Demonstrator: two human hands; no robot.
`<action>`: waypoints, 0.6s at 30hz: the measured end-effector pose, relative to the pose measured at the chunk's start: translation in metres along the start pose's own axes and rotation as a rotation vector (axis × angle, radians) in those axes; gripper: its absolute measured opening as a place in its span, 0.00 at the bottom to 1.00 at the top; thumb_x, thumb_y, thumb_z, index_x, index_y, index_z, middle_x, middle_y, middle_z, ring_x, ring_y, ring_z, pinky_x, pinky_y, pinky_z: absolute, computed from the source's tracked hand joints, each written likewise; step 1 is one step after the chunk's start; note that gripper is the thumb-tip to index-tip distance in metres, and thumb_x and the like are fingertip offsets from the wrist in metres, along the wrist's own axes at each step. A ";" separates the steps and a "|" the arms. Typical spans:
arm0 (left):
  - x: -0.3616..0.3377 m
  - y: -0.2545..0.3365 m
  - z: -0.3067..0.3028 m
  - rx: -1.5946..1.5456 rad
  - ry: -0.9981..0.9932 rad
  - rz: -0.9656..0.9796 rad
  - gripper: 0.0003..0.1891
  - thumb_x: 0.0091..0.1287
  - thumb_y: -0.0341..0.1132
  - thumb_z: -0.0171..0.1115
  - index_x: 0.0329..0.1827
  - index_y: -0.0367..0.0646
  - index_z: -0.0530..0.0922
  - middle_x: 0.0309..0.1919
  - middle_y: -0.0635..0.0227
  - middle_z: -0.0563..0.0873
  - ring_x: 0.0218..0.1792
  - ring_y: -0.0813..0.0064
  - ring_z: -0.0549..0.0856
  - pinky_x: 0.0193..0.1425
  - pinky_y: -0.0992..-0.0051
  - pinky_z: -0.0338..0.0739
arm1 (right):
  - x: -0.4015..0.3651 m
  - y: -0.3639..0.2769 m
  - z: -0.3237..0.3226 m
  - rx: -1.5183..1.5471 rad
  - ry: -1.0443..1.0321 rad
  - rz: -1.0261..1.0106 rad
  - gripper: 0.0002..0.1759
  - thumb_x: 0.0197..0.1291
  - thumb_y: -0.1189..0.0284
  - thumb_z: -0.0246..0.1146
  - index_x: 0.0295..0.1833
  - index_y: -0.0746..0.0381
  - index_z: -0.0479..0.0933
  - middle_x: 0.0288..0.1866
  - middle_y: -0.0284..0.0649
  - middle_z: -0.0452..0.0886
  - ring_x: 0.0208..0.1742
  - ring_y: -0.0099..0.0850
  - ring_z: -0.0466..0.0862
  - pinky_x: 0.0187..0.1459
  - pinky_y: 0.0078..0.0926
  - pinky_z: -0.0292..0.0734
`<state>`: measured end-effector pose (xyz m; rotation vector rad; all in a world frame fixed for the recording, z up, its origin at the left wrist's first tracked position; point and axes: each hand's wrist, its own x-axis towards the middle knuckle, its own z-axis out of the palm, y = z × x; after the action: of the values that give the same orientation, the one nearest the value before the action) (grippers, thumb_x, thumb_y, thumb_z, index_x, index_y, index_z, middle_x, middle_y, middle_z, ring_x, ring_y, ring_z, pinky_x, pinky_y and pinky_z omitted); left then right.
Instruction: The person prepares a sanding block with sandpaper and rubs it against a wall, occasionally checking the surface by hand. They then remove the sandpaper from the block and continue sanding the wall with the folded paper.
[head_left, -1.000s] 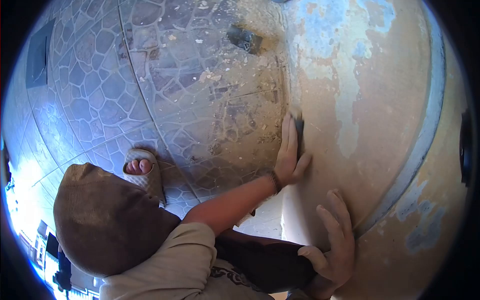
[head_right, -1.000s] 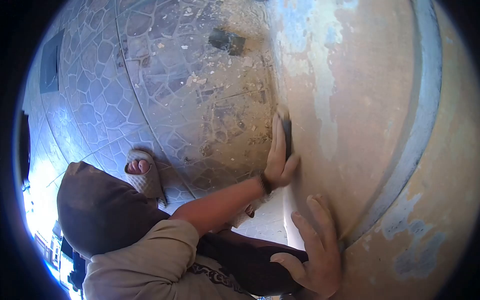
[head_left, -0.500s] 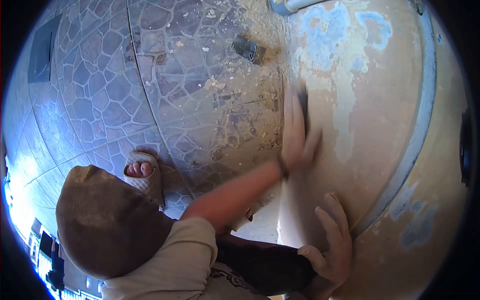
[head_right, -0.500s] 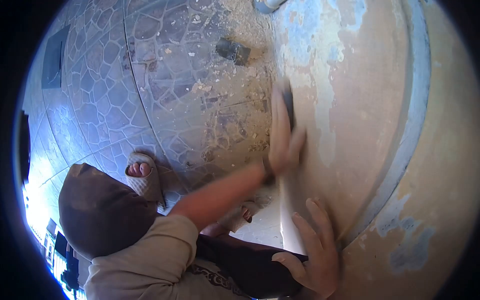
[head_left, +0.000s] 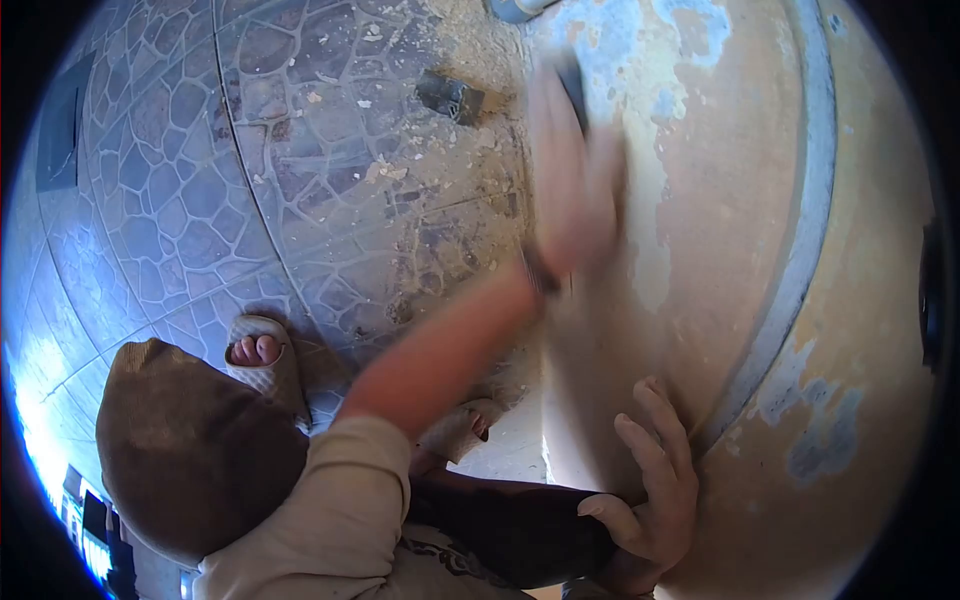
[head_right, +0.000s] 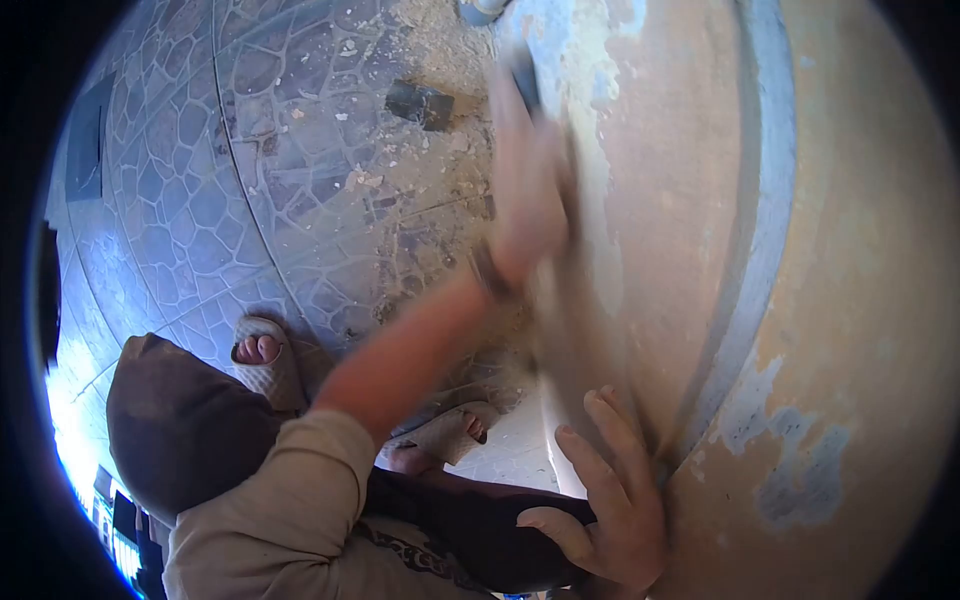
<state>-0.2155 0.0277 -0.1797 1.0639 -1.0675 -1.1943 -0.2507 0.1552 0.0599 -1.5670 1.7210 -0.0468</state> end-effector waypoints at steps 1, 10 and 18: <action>0.013 -0.008 -0.001 0.058 0.024 0.050 0.39 0.68 0.37 0.51 0.73 0.22 0.42 0.73 0.30 0.46 0.75 0.36 0.45 0.77 0.49 0.37 | -0.003 -0.002 0.002 -0.004 0.031 -0.006 0.42 0.50 0.44 0.68 0.58 0.70 0.74 0.64 0.63 0.71 0.67 0.60 0.70 0.66 0.51 0.65; -0.104 0.071 0.022 0.121 -0.007 -0.155 0.38 0.69 0.36 0.50 0.74 0.23 0.44 0.74 0.36 0.49 0.76 0.43 0.46 0.78 0.53 0.38 | -0.006 -0.004 0.000 0.030 0.131 -0.049 0.38 0.46 0.52 0.73 0.57 0.67 0.75 0.63 0.59 0.71 0.66 0.58 0.71 0.64 0.50 0.69; -0.073 0.050 0.012 0.109 -0.006 -0.223 0.37 0.70 0.37 0.49 0.75 0.25 0.44 0.75 0.37 0.47 0.76 0.40 0.46 0.78 0.54 0.40 | -0.013 -0.013 0.000 0.049 0.258 -0.153 0.38 0.45 0.49 0.72 0.54 0.67 0.77 0.60 0.57 0.75 0.64 0.56 0.74 0.62 0.47 0.72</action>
<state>-0.2236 0.1027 -0.1331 1.2916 -1.0482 -1.3277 -0.2410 0.1637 0.0734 -1.7132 1.7742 -0.3796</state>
